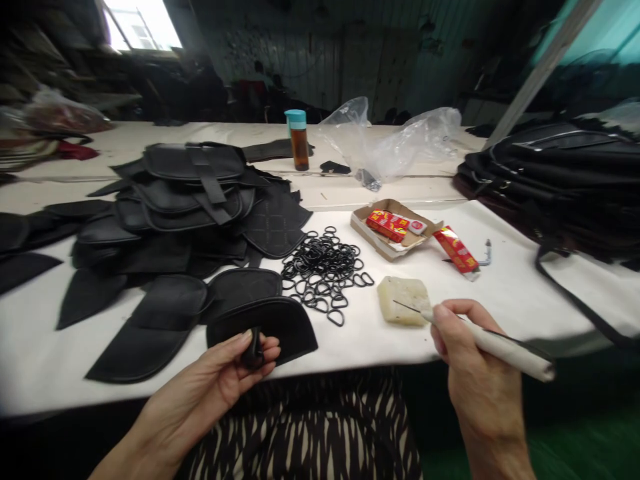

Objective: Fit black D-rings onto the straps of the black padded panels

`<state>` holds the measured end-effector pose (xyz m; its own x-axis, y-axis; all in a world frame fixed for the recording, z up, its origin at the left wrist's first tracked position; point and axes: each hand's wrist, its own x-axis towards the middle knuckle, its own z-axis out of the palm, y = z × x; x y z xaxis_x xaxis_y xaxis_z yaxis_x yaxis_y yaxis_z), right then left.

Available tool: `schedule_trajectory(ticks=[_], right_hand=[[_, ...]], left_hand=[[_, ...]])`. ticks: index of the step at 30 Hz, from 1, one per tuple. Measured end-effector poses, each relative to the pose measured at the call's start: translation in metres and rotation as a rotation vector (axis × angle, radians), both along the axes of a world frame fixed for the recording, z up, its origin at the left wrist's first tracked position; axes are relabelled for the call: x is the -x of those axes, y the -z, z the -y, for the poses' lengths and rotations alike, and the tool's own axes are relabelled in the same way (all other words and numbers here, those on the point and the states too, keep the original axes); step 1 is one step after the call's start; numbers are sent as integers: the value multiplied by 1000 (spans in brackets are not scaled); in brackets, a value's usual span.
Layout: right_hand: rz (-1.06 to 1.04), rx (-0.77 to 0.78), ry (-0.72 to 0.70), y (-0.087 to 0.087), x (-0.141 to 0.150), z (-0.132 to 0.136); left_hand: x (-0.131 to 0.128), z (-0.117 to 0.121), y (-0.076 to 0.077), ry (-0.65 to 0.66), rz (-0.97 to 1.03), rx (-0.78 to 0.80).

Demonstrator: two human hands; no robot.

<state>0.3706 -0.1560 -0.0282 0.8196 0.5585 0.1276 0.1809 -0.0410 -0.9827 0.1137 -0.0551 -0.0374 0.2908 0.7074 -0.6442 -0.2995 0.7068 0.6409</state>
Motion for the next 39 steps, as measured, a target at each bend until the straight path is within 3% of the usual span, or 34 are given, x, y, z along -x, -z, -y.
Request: schedule_trajectory(ticks=[2, 5, 9, 12, 19, 29, 39], right_hand=[[-253, -122, -102, -3, 13, -1], [-513, -133, -235, -5, 41, -6], [-601, -109, -488, -1, 81, -17], [-581, -60, -579, 7, 99, -26], [-442, -21, -593, 18, 113, -39], [-383, -6, -585, 18, 121, -42], [-290, 20, -681, 19, 121, -40]], left_hand=[[2, 3, 0, 28, 49, -6], [4, 4, 0, 57, 83, -17], [7, 5, 0, 72, 94, -22], [8, 4, 1, 85, 119, -19], [9, 5, 1, 94, 137, -19], [11, 4, 5, 121, 182, -58], [10, 6, 4, 99, 203, -70]])
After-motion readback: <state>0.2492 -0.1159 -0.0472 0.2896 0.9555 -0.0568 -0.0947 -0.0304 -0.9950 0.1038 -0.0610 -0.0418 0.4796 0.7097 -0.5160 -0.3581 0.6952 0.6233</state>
